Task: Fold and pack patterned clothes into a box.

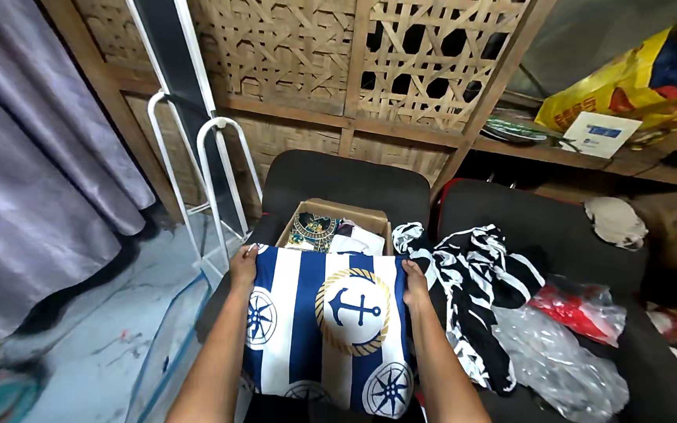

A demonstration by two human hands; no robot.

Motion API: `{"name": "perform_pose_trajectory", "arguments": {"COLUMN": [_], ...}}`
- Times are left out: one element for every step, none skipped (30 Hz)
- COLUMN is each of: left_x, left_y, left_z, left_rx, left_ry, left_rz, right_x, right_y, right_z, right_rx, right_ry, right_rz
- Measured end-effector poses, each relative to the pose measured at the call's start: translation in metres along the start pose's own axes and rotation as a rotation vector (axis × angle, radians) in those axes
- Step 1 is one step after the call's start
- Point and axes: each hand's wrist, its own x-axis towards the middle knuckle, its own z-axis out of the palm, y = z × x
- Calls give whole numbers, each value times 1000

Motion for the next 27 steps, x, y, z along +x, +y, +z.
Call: {"name": "perform_pose_trajectory", "arguments": {"left_x": [0, -2, -4, -5, -6, -6, -5, -3, -1, 2, 4, 5, 6, 6, 6, 6, 7, 8, 8, 8, 6, 4, 1, -3, -8, -14, -21], "left_y": [-10, -16, -19, -20, -18, -16, -15, -15, -15, -15, -14, -11, -7, -4, 0, 2, 2, 2, 3, 4, 6, 10, 14, 19, 25, 30, 35], "left_z": [1, 1, 0, -1, -4, -7, -10, -13, -16, -18, -19, -19, -18, -18, -17, -17, -17, -17, -18, -20, -22, -25, -29, -34, -39, -46, -53], "left_rx": [4, -21, -61, -102, -138, -161, -175, -185, -197, -211, -227, -244, -259, -268, -274, -279, -275, -262, -245, -229, -222, -225, -237, -254, -275, -297, -317], "left_ry": [-15, -35, -61, -93, -133, -187, -235, -272, -301, -321, -333, -342, -348, -350, -352, -349, -343, -338, -327, -314, -297, -282, -266, -259, -257, -258, -263], "left_rz": [-63, -122, -171, -213, -246, -273, -295, -310, -320, -325, -323, -314, -299, -285, -273, -261, -245, -223, -197, -170, -141, -109, -68, -23, 18, 58, 99], "right_x": [2, 3, 5, 8, 11, 13, 15, 17, 17, 16, 15, 14, 14, 13, 12, 11, 10, 9, 8, 6, 3, 0, -4, -10, -17, -26, -38], "right_y": [4, 6, 8, 10, 12, 13, 13, 13, 11, 8, 6, 3, 2, 1, -1, -2, -3, -4, -6, -8, -11, -14, -17, -21, -26, -32, -39], "right_z": [1, 0, -2, -4, -7, -9, -11, -13, -13, -13, -13, -13, -13, -12, -12, -12, -13, -13, -13, -14, -15, -17, -19, -21, -24, -28, -31], "right_rx": [-41, -61, -65, -72, -83, -93, -101, -105, -96, -82, -64, -39, -16, -1, 11, 18, 23, 28, 29, 28, 32, 44, 62, 82, 103, 120, 130], "right_ry": [16, 16, 13, 10, 7, 2, -1, -4, -8, -10, -17, -36, -58, -73, -88, -104, -118, -125, -122, -123, -122, -128, -145, -164, -178, -195, -214], "right_rz": [37, 75, 112, 141, 166, 190, 211, 225, 232, 233, 224, 212, 195, 173, 152, 131, 113, 93, 71, 49, 20, -15, -55, -98, -140, -176, -206]}}
